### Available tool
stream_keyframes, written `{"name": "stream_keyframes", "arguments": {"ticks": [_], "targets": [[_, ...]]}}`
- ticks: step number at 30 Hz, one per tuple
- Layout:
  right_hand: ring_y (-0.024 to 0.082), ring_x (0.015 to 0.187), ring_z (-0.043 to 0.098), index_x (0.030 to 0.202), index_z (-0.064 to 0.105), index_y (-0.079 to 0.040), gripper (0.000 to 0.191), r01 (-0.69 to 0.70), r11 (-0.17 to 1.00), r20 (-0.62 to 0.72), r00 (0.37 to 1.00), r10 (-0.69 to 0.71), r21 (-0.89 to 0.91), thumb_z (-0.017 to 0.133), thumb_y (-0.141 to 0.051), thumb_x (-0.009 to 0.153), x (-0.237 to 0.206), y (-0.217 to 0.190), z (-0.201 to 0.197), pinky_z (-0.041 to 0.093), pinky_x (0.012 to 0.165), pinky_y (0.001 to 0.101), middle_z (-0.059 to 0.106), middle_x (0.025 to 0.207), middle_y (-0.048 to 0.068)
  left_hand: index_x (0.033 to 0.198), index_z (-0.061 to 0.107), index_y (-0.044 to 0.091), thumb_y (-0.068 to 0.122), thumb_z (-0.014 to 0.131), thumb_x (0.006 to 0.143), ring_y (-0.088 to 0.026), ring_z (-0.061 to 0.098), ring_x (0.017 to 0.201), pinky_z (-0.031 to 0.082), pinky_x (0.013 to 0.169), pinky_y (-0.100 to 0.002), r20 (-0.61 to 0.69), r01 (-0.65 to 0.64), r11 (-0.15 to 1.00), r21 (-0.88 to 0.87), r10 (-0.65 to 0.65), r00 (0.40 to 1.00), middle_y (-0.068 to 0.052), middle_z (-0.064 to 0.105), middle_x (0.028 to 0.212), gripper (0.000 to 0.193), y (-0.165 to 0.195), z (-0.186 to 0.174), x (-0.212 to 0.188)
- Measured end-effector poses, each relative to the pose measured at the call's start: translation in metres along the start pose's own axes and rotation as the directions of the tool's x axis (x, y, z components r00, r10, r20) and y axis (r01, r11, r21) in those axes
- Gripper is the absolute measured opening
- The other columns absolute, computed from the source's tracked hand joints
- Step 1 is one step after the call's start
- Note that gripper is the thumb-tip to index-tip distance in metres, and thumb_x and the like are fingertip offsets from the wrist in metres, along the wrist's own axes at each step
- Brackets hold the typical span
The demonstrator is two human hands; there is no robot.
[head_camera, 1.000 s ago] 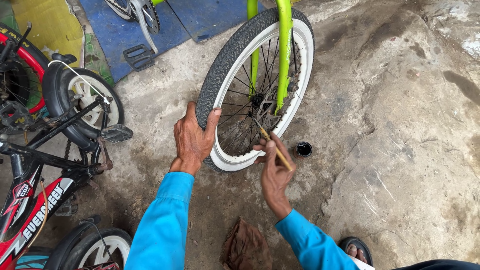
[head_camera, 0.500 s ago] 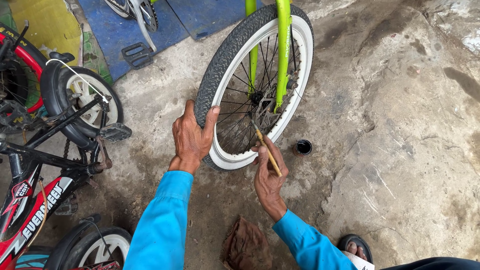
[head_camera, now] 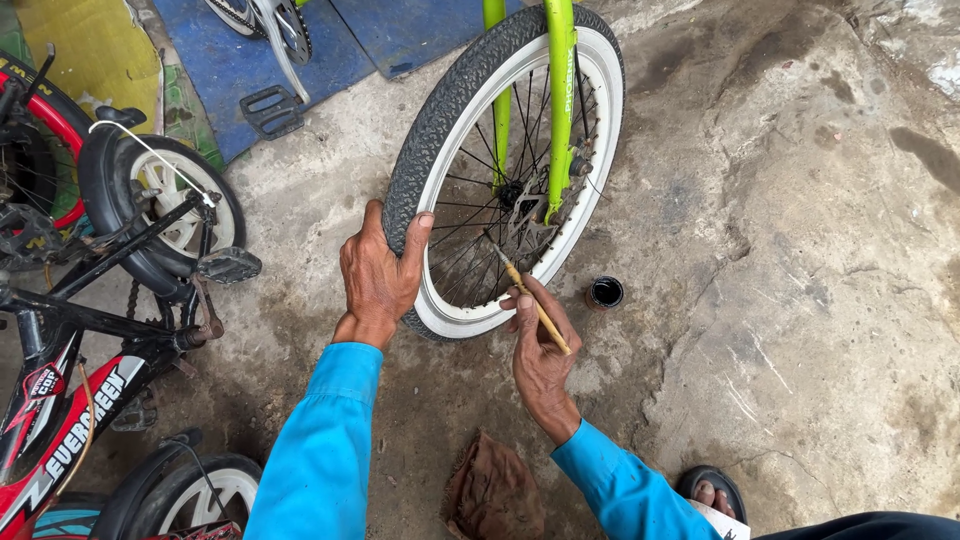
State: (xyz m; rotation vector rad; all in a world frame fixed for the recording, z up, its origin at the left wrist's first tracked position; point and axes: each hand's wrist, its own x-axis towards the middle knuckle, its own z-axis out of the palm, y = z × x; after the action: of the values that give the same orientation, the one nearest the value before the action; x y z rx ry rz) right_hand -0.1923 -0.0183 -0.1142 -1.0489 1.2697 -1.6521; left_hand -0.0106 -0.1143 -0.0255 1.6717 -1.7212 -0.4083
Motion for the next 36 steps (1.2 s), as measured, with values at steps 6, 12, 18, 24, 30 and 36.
{"name": "stream_keyframes", "arguments": {"ticks": [6,12,18,24,30,36], "targets": [[0.012,0.077,0.07,0.128,0.072,-0.004,0.033,-0.03,0.999,0.13,0.991,0.032,-0.018,0.064,-0.024,0.103,-0.008,-0.008,-0.002,0.056,0.056,0.0261,0.08,0.098,0.012,0.119,0.059,-0.012,0.052,0.06,0.1,-0.033,0.073,0.058,0.056,0.055,-0.045,0.001,-0.013,0.999,-0.036,0.013,1.0,-0.021,0.069,0.067,0.067,0.0,0.0,0.0],[0.012,0.078,0.074,0.125,0.073,-0.003,0.03,-0.024,0.999,0.162,0.987,0.019,0.027,0.064,-0.023,0.103,-0.008,-0.012,-0.002,0.057,0.057,0.0254,0.08,0.097,0.012,0.121,0.056,-0.014,0.051,0.061,0.099,-0.034,0.073,0.058,0.055,0.053,-0.045,-0.015,-0.012,1.0,-0.01,0.012,1.0,-0.023,0.067,0.065,0.068,0.0,-0.001,-0.001],[0.012,0.075,0.072,0.122,0.074,-0.002,0.03,-0.038,0.999,0.163,0.986,0.035,0.016,0.063,-0.023,0.104,-0.011,-0.012,-0.004,0.055,0.057,0.0253,0.081,0.093,0.011,0.116,0.058,-0.012,0.05,0.06,0.101,-0.031,0.073,0.059,0.056,0.054,-0.044,-0.035,-0.073,0.996,-0.046,0.071,0.997,-0.019,0.069,0.068,0.064,0.001,-0.002,-0.001],[0.013,0.073,0.069,0.122,0.075,-0.002,0.029,-0.052,0.999,0.183,0.982,0.052,-0.005,0.063,-0.022,0.104,-0.012,-0.016,-0.005,0.054,0.057,0.0285,0.081,0.092,0.011,0.112,0.06,-0.01,0.053,0.059,0.101,-0.031,0.073,0.058,0.056,0.055,-0.044,-0.008,-0.026,0.999,-0.043,0.026,1.0,-0.019,0.069,0.067,0.064,0.002,-0.002,0.0],[0.017,0.082,0.077,0.118,0.075,-0.002,0.029,0.006,0.999,0.225,0.974,0.002,-0.032,0.064,-0.024,0.103,-0.007,-0.023,0.0,0.066,0.071,0.0342,0.079,0.092,0.012,0.116,0.059,-0.011,0.053,0.06,0.101,-0.032,0.073,0.059,0.056,0.055,-0.045,-0.02,-0.039,0.999,-0.03,0.038,0.999,-0.02,0.069,0.068,0.066,0.003,-0.003,0.0],[0.018,0.08,0.077,0.118,0.075,0.001,0.031,-0.027,1.0,0.218,0.976,0.03,-0.016,0.065,-0.024,0.102,-0.002,-0.031,0.005,0.066,0.07,0.0355,0.079,0.091,0.014,0.119,0.057,-0.012,0.052,0.061,0.099,-0.035,0.073,0.059,0.056,0.055,-0.047,0.0,0.005,1.0,-0.011,-0.005,1.0,-0.022,0.068,0.066,0.067,0.004,-0.002,-0.001]]}}
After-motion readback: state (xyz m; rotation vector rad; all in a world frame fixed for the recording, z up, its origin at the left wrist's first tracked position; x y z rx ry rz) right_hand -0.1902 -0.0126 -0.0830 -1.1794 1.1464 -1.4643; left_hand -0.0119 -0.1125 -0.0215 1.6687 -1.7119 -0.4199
